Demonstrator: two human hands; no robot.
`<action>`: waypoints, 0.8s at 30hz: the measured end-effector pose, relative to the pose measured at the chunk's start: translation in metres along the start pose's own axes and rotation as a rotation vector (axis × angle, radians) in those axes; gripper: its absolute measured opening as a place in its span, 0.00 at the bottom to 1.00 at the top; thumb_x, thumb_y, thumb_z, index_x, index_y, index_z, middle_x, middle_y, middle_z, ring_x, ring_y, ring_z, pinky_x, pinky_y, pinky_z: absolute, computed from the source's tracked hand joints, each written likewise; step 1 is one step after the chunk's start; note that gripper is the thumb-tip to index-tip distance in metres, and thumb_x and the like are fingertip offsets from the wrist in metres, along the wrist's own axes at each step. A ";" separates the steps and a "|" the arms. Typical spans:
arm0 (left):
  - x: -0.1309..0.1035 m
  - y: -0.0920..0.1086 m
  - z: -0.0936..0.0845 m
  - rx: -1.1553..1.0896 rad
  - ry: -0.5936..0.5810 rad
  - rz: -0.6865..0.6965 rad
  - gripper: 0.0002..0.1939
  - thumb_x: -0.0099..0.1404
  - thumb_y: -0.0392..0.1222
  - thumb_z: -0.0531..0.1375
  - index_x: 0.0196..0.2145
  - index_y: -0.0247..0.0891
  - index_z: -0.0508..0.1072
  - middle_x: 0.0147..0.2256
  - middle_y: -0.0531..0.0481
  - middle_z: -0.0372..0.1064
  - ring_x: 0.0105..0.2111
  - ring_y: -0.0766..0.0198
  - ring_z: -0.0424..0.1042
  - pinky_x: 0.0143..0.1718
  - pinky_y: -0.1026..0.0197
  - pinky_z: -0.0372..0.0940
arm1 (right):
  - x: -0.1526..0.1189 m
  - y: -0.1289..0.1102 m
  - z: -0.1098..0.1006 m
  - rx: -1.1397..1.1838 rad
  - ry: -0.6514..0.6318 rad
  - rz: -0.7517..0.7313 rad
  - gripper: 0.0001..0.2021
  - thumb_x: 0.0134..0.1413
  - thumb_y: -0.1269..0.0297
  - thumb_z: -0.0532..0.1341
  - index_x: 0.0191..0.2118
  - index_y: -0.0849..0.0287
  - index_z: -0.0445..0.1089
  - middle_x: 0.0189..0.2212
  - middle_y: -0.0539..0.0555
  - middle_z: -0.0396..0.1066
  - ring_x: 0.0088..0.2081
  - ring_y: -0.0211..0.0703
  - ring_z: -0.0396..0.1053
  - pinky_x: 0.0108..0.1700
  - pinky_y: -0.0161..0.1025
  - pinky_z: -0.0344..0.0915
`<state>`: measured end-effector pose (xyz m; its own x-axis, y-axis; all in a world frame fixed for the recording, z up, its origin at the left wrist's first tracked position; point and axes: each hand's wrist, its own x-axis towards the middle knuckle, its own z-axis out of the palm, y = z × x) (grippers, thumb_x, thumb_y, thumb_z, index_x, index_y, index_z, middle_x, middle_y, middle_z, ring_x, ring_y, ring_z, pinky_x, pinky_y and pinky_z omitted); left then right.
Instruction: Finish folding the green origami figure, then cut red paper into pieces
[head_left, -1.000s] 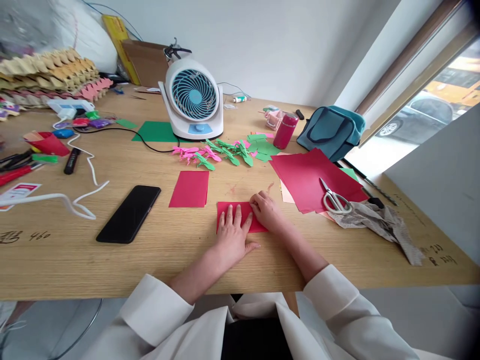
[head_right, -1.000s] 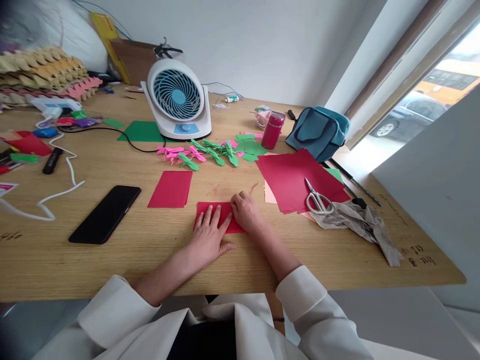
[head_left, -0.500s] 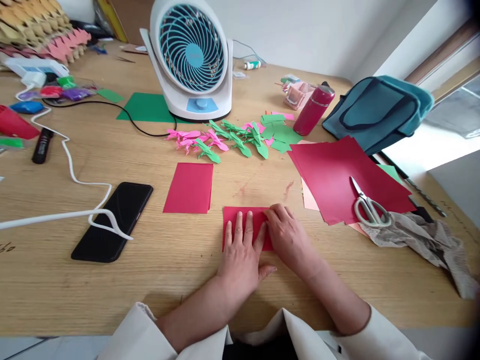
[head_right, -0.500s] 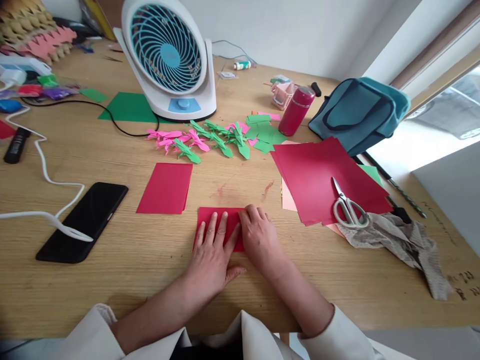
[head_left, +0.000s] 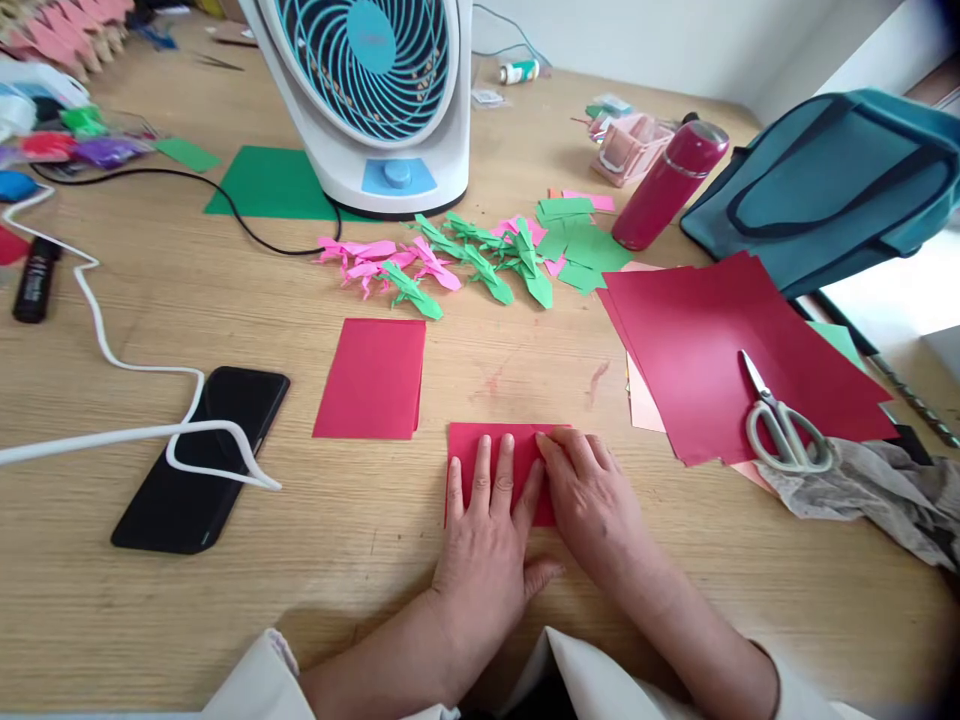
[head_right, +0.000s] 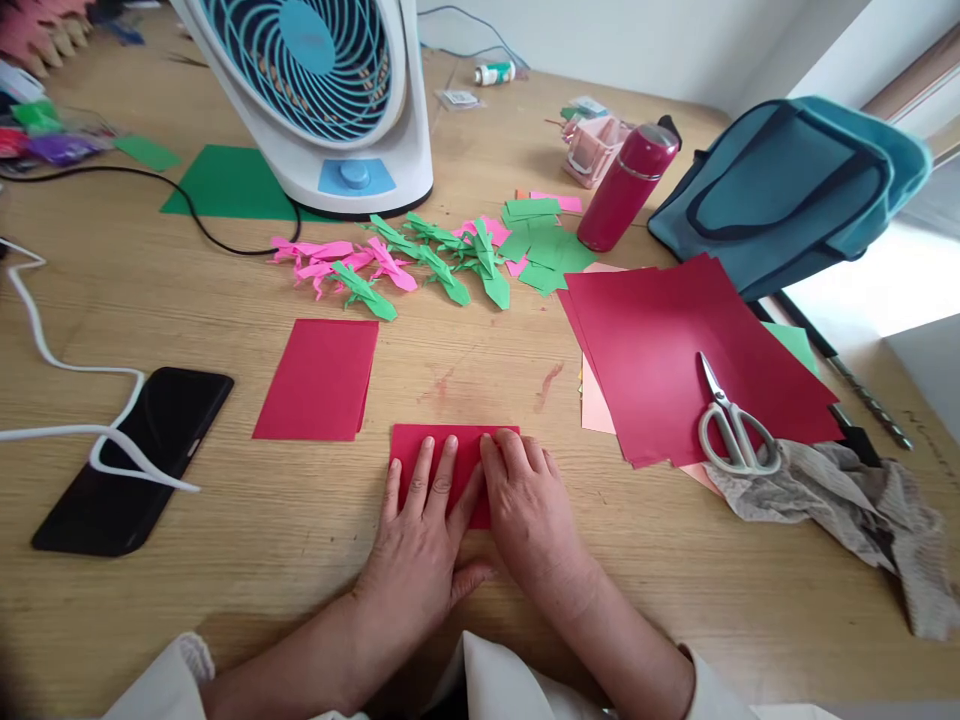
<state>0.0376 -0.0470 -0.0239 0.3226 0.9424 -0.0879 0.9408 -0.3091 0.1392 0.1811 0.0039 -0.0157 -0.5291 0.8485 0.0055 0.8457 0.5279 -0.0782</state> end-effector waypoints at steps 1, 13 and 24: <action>0.000 0.000 0.000 0.004 0.005 0.002 0.51 0.55 0.72 0.57 0.68 0.41 0.53 0.69 0.34 0.41 0.69 0.35 0.39 0.64 0.31 0.40 | -0.001 -0.001 0.000 -0.008 -0.009 -0.002 0.15 0.60 0.77 0.55 0.52 0.66 0.67 0.49 0.65 0.68 0.49 0.57 0.63 0.47 0.52 0.67; -0.001 -0.010 -0.004 -0.016 0.080 0.057 0.48 0.59 0.73 0.52 0.67 0.38 0.57 0.68 0.32 0.46 0.67 0.36 0.45 0.63 0.33 0.44 | -0.001 0.005 -0.005 0.119 0.054 0.034 0.17 0.64 0.73 0.54 0.57 0.64 0.65 0.53 0.64 0.66 0.51 0.55 0.64 0.51 0.52 0.68; 0.003 -0.019 -0.010 -0.038 0.073 0.078 0.40 0.66 0.68 0.45 0.65 0.38 0.61 0.67 0.37 0.52 0.66 0.40 0.50 0.61 0.33 0.50 | -0.002 0.006 -0.003 0.095 0.066 0.020 0.19 0.64 0.71 0.55 0.59 0.65 0.64 0.56 0.66 0.65 0.52 0.57 0.63 0.51 0.54 0.68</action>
<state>0.0196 -0.0366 -0.0171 0.3853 0.9228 -0.0034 0.9079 -0.3784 0.1801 0.1878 0.0053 -0.0134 -0.5038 0.8612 0.0678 0.8440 0.5074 -0.1735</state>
